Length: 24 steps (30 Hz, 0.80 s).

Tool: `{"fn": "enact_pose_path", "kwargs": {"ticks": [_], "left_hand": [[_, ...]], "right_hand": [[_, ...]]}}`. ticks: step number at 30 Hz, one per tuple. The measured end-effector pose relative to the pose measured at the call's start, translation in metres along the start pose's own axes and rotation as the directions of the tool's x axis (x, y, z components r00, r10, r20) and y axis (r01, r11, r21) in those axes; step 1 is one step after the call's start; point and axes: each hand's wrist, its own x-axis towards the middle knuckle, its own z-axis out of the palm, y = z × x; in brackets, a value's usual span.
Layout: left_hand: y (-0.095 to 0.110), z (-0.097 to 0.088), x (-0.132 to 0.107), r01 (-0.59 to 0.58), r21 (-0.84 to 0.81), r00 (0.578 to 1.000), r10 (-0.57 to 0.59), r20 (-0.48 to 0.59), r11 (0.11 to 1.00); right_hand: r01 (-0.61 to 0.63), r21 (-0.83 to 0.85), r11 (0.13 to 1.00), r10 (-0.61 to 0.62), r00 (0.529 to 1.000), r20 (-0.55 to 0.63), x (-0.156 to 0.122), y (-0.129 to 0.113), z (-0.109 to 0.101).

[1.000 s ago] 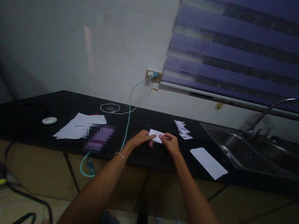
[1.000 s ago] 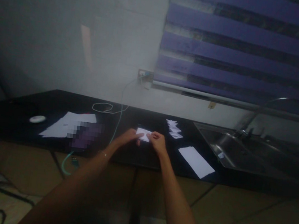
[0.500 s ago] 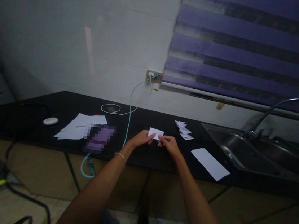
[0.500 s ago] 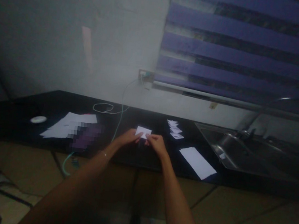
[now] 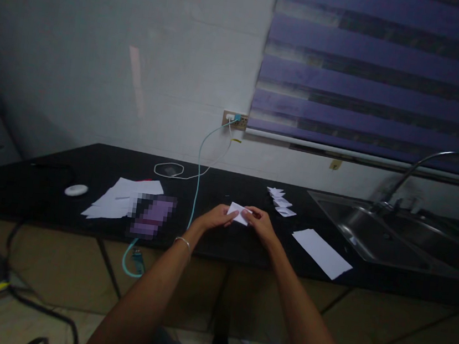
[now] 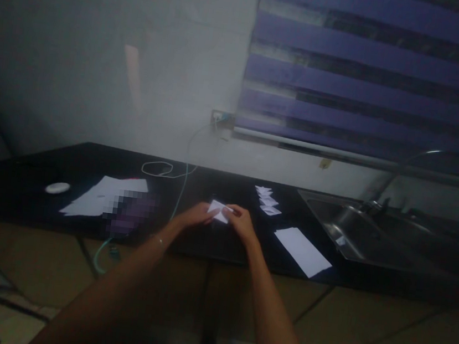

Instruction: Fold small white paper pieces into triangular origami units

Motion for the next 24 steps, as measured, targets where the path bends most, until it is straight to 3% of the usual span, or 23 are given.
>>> {"fn": "enact_pose_path", "kwargs": {"ticks": [8, 16, 24], "left_hand": [[0.0080, 0.0031, -0.0007, 0.026, -0.057, 0.995, -0.021, 0.099, 0.998], [0.0068, 0.0051, 0.0014, 0.033, -0.216, 0.999, -0.029, 0.019, 0.976], [0.0009, 0.0037, 0.0007, -0.012, -0.125, 1.000, 0.008, -0.028, 0.992]], "right_hand": [[0.042, -0.078, 0.996, -0.040, 0.998, 0.038, -0.0001, 0.0042, -0.0024], [0.023, -0.120, 0.993, -0.019, 0.999, 0.032, -0.0035, -0.0001, -0.0014], [0.047, -0.137, 0.989, -0.030, 0.992, 0.126, -0.0057, -0.0052, 0.0007]]}}
